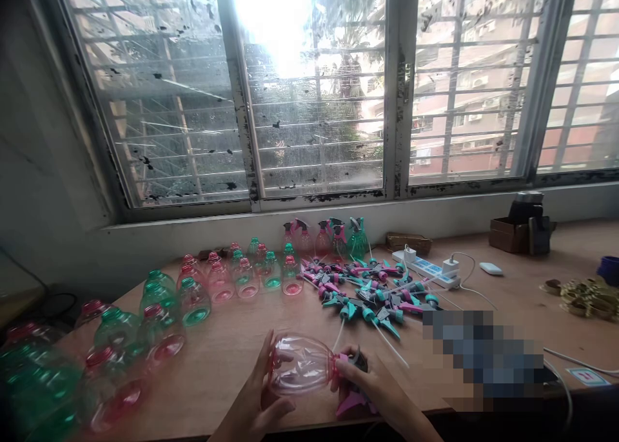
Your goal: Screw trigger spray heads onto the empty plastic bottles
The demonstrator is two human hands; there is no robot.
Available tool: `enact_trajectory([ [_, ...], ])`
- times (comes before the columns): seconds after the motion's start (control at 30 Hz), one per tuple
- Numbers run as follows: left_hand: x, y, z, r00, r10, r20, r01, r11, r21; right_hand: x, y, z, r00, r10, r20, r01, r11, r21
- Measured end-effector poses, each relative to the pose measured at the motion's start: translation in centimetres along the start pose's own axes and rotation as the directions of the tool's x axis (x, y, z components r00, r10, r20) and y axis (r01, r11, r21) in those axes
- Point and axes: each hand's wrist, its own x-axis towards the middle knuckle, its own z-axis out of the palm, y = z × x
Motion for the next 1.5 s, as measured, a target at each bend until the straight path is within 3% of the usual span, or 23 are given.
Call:
enact_trajectory([
  [0.1,0.2,0.4,-0.1,0.999,0.004,0.032,-0.002,0.999,-0.046,0.1,0.0,-0.1,1.000,-0.004,0.000,0.004,1.000,0.006],
  [0.27,0.2,0.3,0.0,0.999,0.039,-0.027,-0.038,0.998,0.054,0.0,0.0,-0.2,1.000,-0.013,-0.019,0.013,1.000,0.000],
  [0.5,0.2,-0.9,-0.1,0.999,0.038,0.004,-0.038,0.996,0.085,0.0,-0.4,0.1,1.000,0.020,-0.010,-0.020,1.000,0.003],
  [0.73,0.4,0.1,-0.6,0.998,0.066,0.022,-0.069,0.978,0.195,0.0,-0.2,-0.1,0.999,0.016,-0.044,-0.017,1.000,-0.023],
  [0.9,0.2,-0.2,-0.1,0.997,0.056,-0.045,-0.048,0.985,0.165,0.1,0.6,-0.3,1.000,0.025,-0.016,-0.024,0.999,0.041],
  [1.17,0.4,-1.0,-0.4,0.996,0.092,0.000,-0.090,0.977,0.191,0.4,1.3,-0.6,1.000,0.019,0.003,-0.019,1.000,0.023],
  [1.5,0.3,-0.8,-0.5,0.999,0.051,-0.018,-0.047,0.982,0.180,0.4,0.9,-0.3,1.000,-0.004,0.000,0.004,0.998,-0.055],
])
